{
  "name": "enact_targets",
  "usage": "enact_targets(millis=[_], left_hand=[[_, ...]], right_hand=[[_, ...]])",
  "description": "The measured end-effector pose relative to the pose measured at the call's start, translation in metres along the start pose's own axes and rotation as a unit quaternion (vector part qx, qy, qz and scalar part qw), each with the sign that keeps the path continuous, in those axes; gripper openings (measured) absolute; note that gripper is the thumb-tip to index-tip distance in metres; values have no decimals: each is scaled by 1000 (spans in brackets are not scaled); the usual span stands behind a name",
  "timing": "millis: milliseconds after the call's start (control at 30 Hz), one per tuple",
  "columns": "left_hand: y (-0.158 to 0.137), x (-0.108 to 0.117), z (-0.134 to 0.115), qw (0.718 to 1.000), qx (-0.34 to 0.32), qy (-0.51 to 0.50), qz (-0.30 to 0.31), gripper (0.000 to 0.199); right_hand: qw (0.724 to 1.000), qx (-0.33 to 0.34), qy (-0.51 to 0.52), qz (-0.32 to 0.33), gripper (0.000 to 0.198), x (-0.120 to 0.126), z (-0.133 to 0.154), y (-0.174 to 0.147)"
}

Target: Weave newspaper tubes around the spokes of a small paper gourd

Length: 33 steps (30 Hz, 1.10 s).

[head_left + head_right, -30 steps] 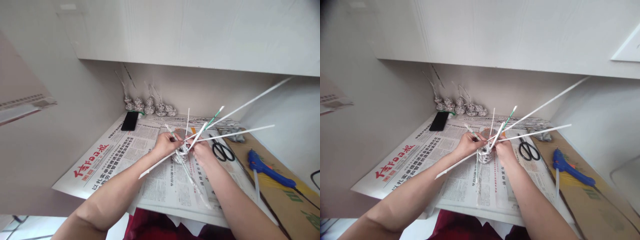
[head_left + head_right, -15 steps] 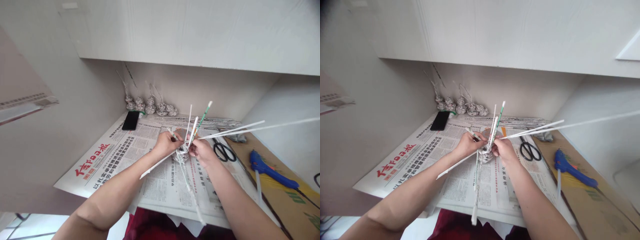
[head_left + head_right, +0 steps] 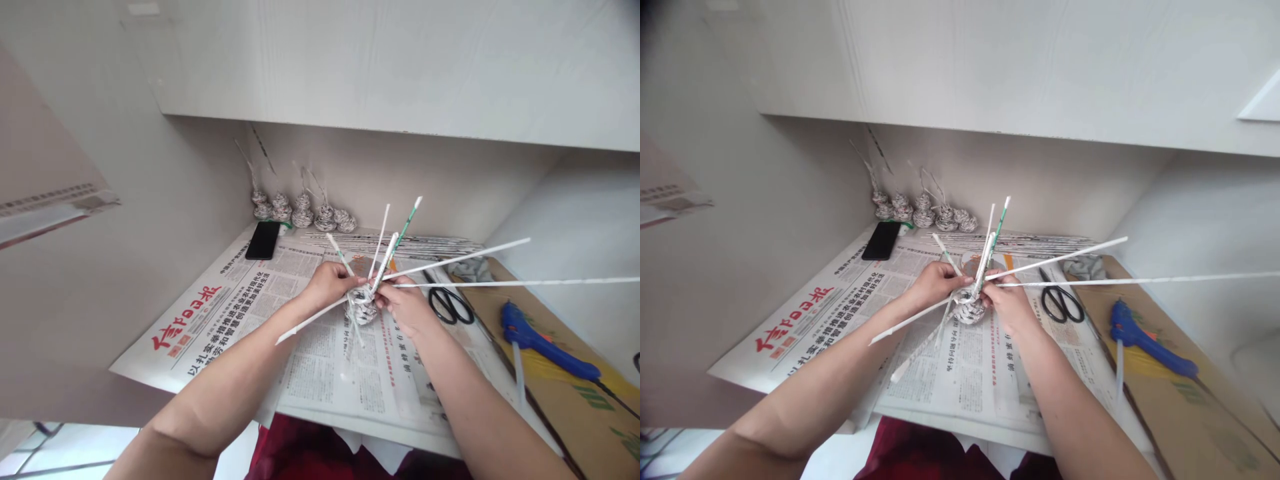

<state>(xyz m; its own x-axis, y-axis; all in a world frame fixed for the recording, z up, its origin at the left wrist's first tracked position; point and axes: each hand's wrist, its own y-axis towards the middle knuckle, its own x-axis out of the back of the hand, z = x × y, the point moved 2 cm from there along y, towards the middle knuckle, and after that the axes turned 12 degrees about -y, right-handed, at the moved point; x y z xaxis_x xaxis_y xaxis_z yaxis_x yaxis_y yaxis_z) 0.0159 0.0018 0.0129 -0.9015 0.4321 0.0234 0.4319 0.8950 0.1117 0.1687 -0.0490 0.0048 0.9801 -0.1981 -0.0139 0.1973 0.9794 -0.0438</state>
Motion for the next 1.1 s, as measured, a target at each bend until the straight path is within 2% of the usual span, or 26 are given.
enact_targets(millis=[133,300,433,633,800,967,1100], left_hand=[[5,-2,7,998,-11,-52,15,24],[8,-4,15,992,26,-124,29,29],[5,-5,9,989,30,-135,45,38],[0,-6,0,995,-29,-96,-19,29],[0,-8,3,996,-67,-34,-43,23],[2,-8,7,997,-49,-36,-46,21],[2,-8,4,993,-28,-110,-27,24]], right_hand=[[1000,8,-18,6,33,0,0,0],[1000,16,-27,5,35,2,-3,1],[998,29,-48,21,33,1,0,-1],[993,61,-98,16,31,-2,5,-5],[993,63,-99,0,31,-1,3,-4],[993,62,-100,-22,29,1,2,-4],[992,68,-109,-15,28,1,3,-4]])
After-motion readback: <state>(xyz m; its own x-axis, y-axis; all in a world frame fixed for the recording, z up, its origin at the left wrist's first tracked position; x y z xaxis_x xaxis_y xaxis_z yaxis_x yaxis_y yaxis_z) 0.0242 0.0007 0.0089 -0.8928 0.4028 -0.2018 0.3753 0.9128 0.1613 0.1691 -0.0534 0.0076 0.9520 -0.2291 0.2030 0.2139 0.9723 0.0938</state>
